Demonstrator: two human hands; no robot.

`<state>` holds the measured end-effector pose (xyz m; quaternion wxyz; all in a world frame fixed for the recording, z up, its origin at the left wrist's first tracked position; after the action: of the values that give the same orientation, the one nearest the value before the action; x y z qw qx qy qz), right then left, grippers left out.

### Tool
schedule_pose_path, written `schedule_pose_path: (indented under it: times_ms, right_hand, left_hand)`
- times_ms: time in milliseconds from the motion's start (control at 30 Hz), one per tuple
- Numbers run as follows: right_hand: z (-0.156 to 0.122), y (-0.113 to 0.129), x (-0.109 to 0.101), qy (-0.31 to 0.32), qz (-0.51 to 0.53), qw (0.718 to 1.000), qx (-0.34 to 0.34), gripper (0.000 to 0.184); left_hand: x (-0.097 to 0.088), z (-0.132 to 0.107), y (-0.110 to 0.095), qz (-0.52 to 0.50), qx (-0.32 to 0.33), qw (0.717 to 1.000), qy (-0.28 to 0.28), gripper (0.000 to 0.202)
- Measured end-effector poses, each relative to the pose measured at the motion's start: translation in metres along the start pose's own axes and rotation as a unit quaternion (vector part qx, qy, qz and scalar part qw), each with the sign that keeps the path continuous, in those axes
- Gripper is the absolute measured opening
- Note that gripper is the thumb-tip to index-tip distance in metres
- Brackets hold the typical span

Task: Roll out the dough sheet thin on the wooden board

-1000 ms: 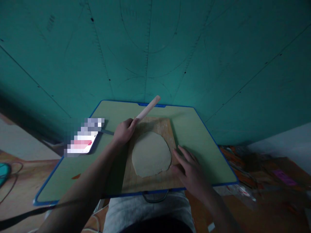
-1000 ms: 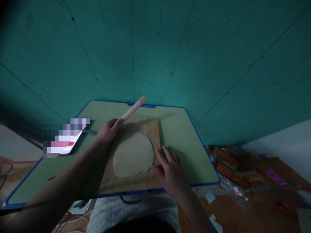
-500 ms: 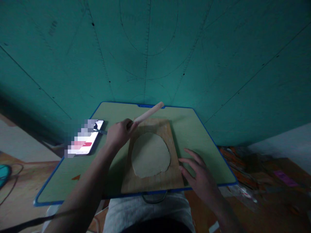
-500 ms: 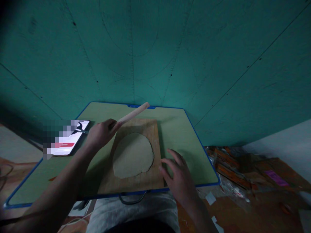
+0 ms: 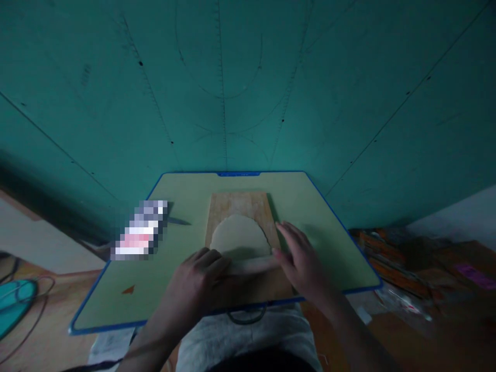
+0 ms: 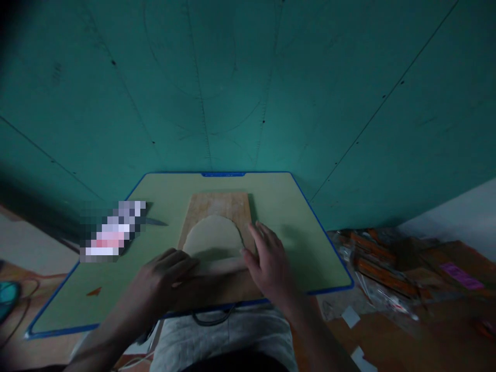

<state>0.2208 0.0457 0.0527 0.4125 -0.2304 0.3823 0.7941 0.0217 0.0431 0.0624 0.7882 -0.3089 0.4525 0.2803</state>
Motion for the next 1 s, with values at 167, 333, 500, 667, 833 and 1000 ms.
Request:
schedule_pose_path:
  times_ms: [167, 333, 500, 667, 833, 1000]
  right_hand:
    - [0.008, 0.008, 0.034, 0.04, -0.102, 0.994, -0.024, 0.048]
    - [0.037, 0.006, 0.052, 0.083, -0.133, 0.987, -0.021, 0.045]
    - [0.063, -0.004, 0.068, 0.131, -0.132, 0.982, 0.013, 0.046]
    - [0.048, 0.017, 0.064, 0.188, -0.129, 0.972, -0.047, 0.041]
    - [0.033, 0.057, 0.061, 0.224, -0.128, 0.96, -0.108, 0.045]
    - [0.033, 0.094, 0.089, 0.27, -0.067, 0.947, -0.158, 0.05]
  left_hand:
    - [0.002, -0.004, 0.009, 0.064, -0.028, 0.998, 0.002, 0.013]
    - [0.008, 0.005, 0.027, 0.112, -0.103, 0.988, -0.022, 0.025]
    - [0.01, 0.011, 0.03, 0.112, -0.105, 0.987, -0.051, 0.033]
    - [0.011, -0.019, 0.008, 0.111, -0.052, 0.989, -0.089, 0.042]
    - [0.012, -0.046, -0.011, 0.121, -0.063, 0.98, -0.147, 0.056]
    - [0.012, -0.047, -0.018, 0.109, -0.064, 0.978, -0.164, 0.058]
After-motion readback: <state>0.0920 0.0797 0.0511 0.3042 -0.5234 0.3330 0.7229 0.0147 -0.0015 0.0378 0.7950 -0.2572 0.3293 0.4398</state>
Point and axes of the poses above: each hand's wrist, its own z-axis towards the middle knuckle, its own x-axis out of the palm, y = z × x, the point moved 9 cm from there along z, towards the middle knuckle, and after that the axes turned 8 degrees about -y, right-handed, at the moved point
